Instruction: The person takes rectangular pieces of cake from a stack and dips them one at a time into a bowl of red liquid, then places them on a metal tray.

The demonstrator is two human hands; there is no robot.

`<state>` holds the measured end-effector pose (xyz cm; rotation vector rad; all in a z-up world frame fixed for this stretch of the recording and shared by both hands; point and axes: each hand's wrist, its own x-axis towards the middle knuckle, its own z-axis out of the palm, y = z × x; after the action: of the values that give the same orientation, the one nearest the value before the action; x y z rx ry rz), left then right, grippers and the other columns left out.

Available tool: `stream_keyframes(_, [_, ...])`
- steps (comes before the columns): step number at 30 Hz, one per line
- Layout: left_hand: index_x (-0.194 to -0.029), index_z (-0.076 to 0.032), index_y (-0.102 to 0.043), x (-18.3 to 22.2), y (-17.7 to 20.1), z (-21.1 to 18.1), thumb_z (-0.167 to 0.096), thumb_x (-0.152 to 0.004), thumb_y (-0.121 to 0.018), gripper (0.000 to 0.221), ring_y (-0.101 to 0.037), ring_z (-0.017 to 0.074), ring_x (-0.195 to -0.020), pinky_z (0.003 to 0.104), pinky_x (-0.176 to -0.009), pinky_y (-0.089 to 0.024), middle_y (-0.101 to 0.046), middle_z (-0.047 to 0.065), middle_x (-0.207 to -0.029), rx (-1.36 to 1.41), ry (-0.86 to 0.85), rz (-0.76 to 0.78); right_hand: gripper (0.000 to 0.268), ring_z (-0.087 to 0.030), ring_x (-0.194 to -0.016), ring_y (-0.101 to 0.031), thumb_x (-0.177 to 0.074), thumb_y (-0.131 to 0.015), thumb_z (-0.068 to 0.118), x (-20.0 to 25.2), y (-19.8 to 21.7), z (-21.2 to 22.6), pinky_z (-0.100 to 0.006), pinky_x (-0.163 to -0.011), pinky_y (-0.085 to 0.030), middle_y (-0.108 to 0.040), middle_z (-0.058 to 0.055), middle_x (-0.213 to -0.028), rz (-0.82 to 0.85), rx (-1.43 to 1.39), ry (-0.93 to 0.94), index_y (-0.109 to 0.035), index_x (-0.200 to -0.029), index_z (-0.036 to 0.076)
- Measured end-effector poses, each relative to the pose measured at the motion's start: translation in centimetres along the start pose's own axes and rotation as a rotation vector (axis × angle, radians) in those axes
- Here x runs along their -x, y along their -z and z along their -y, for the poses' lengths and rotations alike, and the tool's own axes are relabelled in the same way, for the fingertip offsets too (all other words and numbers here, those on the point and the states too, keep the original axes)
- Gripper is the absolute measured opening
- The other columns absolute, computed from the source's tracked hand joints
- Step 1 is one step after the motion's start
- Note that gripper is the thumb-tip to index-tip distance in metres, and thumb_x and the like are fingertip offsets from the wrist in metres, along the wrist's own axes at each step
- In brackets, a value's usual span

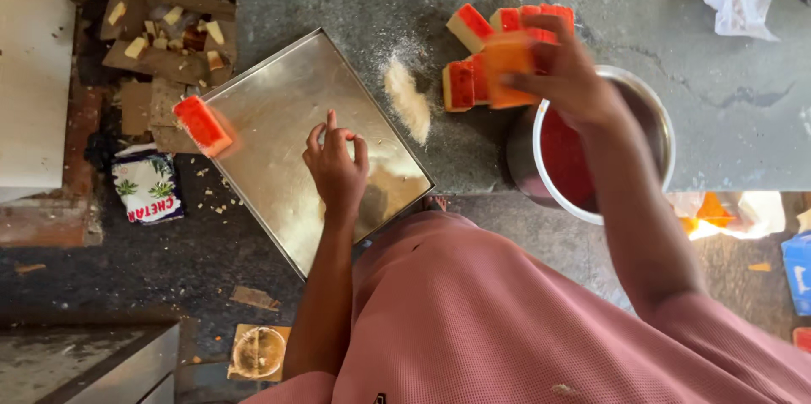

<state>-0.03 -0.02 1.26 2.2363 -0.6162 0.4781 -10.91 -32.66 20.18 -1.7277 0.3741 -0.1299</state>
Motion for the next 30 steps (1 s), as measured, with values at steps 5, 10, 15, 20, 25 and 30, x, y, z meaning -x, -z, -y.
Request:
stream_keyframes(5, [-0.118,-0.002,-0.062,0.3,0.5,-0.1,-0.014,-0.092,-0.071,0.030,-0.057,0.0331,-0.124,0.051,-0.097,-0.044,-0.066,0.008,-0.122,0.030,0.053,0.008,0.080,-0.029,-0.094,-0.066,-0.081,-0.089,0.011,-10.4,-7.7,-6.6,-0.041,-0.080,-0.058,-0.065,-0.018,-0.103,0.081,0.676,0.099,-0.040,-0.144,0.012])
stream_keyframes(10, [-0.102,-0.008,-0.063,0.2,0.6,-0.1,-0.015,-0.093,-0.069,0.013,-0.056,0.0321,-0.128,0.051,-0.099,-0.043,-0.065,0.012,-0.137,0.077,0.063,-0.012,0.084,-0.044,-0.102,-0.065,-0.075,-0.084,0.017,-14.2,-11.3,-10.6,-0.054,-0.088,-0.051,-0.068,-0.021,-0.106,-0.073,0.972,0.083,-0.037,-0.144,0.011])
stream_keyframes(15, [-0.097,-0.008,-0.061,0.2,0.9,0.0,-0.017,-0.093,-0.067,0.012,-0.054,0.0327,-0.129,0.049,-0.100,-0.042,-0.062,0.015,-0.143,0.088,0.073,-0.049,0.090,-0.044,-0.108,-0.066,-0.083,-0.086,0.028,-10.3,-13.4,-11.2,-0.053,-0.092,-0.051,-0.070,-0.022,-0.113,-0.092,0.985,0.155,-0.029,-0.148,0.005])
stream_keyframes(20, [-0.095,-0.008,-0.060,0.1,1.2,0.1,-0.017,-0.093,-0.066,0.011,-0.054,0.0311,-0.129,0.048,-0.103,-0.041,-0.062,0.014,-0.144,0.067,0.106,-0.030,0.097,-0.044,-0.109,-0.066,-0.084,-0.087,0.032,-10.5,-12.9,-10.1,-0.052,-0.096,-0.052,-0.067,-0.028,-0.118,0.012,1.044,0.275,-0.024,-0.151,0.000])
stream_keyframes(25, [-0.095,-0.007,-0.060,-0.1,1.3,-0.1,-0.016,-0.091,-0.066,0.011,-0.054,0.0306,-0.128,0.048,-0.104,-0.040,-0.062,0.014,-0.144,0.083,0.108,-0.033,0.097,-0.040,-0.110,-0.070,-0.087,-0.086,0.036,-11.2,-11.3,-9.4,-0.047,-0.094,-0.055,-0.067,-0.028,-0.123,0.114,1.042,0.205,-0.021,-0.152,0.004])
stream_keyframes(30, [-0.096,-0.006,-0.061,0.1,1.4,0.0,-0.016,-0.091,-0.066,0.012,-0.054,0.0311,-0.128,0.048,-0.103,-0.040,-0.063,0.014,-0.143,0.091,0.108,-0.035,0.100,-0.037,-0.110,-0.069,-0.089,-0.085,0.036,-10.9,-11.3,-9.9,-0.047,-0.096,-0.055,-0.068,-0.026,-0.123,0.116,1.027,0.119,-0.017,-0.154,0.004])
